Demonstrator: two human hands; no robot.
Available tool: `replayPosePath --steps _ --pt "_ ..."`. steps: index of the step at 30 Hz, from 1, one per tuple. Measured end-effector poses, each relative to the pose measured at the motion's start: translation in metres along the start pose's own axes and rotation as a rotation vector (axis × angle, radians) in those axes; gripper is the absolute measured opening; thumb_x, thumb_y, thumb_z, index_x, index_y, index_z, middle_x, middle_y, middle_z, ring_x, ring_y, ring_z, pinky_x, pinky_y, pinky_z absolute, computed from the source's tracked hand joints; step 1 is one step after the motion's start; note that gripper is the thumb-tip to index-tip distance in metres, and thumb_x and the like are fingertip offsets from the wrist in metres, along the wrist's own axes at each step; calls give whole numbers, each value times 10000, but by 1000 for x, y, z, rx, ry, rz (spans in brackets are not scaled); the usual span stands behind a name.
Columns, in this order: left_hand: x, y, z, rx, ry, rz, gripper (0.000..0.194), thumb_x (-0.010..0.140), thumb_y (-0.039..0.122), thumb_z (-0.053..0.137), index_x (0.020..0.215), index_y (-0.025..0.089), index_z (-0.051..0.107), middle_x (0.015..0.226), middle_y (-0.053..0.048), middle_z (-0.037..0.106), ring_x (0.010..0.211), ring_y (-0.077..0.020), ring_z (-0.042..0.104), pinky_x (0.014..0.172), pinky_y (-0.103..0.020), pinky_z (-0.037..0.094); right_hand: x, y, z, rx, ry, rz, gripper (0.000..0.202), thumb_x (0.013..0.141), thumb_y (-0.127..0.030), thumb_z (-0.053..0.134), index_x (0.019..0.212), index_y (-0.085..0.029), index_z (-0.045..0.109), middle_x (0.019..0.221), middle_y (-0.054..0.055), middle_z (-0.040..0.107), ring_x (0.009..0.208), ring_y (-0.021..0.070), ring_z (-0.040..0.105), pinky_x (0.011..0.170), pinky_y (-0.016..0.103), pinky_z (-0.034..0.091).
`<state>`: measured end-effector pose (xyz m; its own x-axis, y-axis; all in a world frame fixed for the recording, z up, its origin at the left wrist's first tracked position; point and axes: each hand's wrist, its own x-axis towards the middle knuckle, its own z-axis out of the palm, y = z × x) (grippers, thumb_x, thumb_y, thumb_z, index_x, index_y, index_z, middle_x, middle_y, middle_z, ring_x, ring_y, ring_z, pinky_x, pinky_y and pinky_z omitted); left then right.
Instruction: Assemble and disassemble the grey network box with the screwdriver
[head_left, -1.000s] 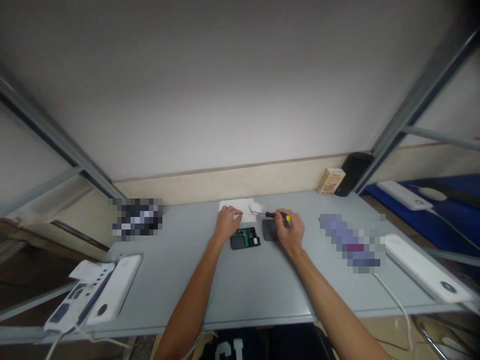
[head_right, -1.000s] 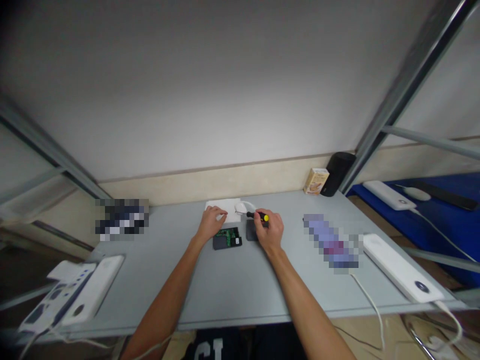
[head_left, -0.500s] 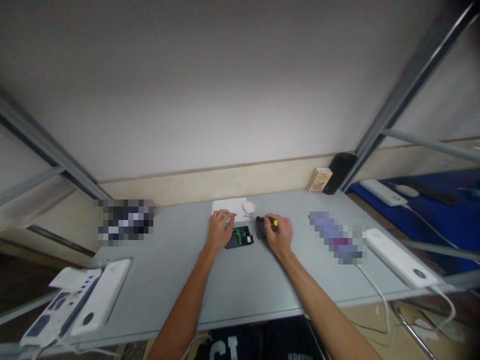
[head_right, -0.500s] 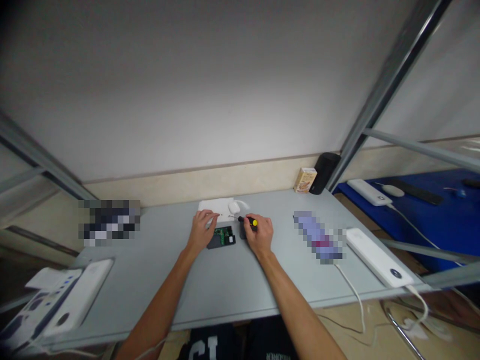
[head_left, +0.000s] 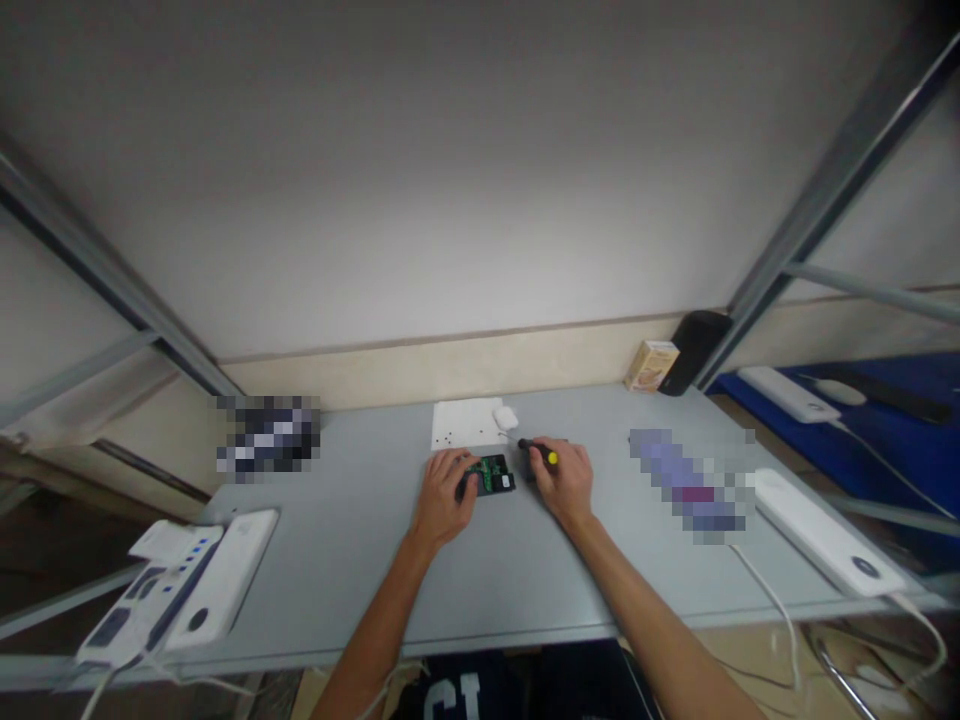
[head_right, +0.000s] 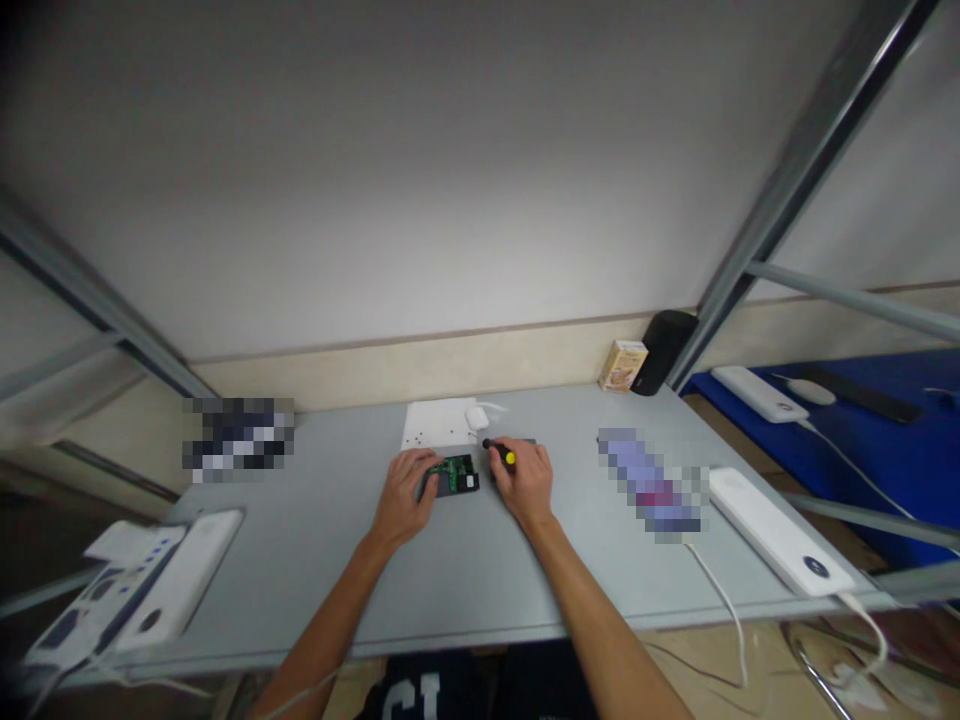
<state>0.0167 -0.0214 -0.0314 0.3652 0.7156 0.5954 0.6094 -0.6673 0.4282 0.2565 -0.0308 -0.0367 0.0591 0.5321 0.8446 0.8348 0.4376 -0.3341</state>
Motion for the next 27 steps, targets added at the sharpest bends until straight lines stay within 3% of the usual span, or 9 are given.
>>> replayPosePath --steps 7,11,19,27 --pt "-8 3 -2 32 12 -96 263 999 225 481 1226 226 614 1242 -95 660 1194 -249 578 1035 -468 457 -4 0 -1 11 -7 -6 112 953 -231 639 1054 -182 638 929 66 756 821 194 687 761 338 468" --pt "-10 3 -1 49 -7 -134 291 995 229 487 1268 226 587 1328 -98 635 1257 -256 554 1081 -480 438 -13 -2 -7 20 52 0 121 949 -219 629 1061 -177 634 928 76 748 821 201 686 753 333 501" --pt "-8 10 -1 107 -198 -64 455 952 284 584 1399 251 510 1492 -89 548 1384 -271 483 1165 -525 323 -36 -18 -28 105 119 170 115 971 -236 557 1032 -196 646 907 73 737 808 198 703 738 325 553" --pt "0 13 3 144 -280 -51 513 950 361 599 1434 233 488 1492 -115 553 1372 -284 507 1159 -548 281 -40 -20 -28 150 77 222 128 974 -260 542 1034 -200 639 934 81 749 857 210 722 782 351 571"
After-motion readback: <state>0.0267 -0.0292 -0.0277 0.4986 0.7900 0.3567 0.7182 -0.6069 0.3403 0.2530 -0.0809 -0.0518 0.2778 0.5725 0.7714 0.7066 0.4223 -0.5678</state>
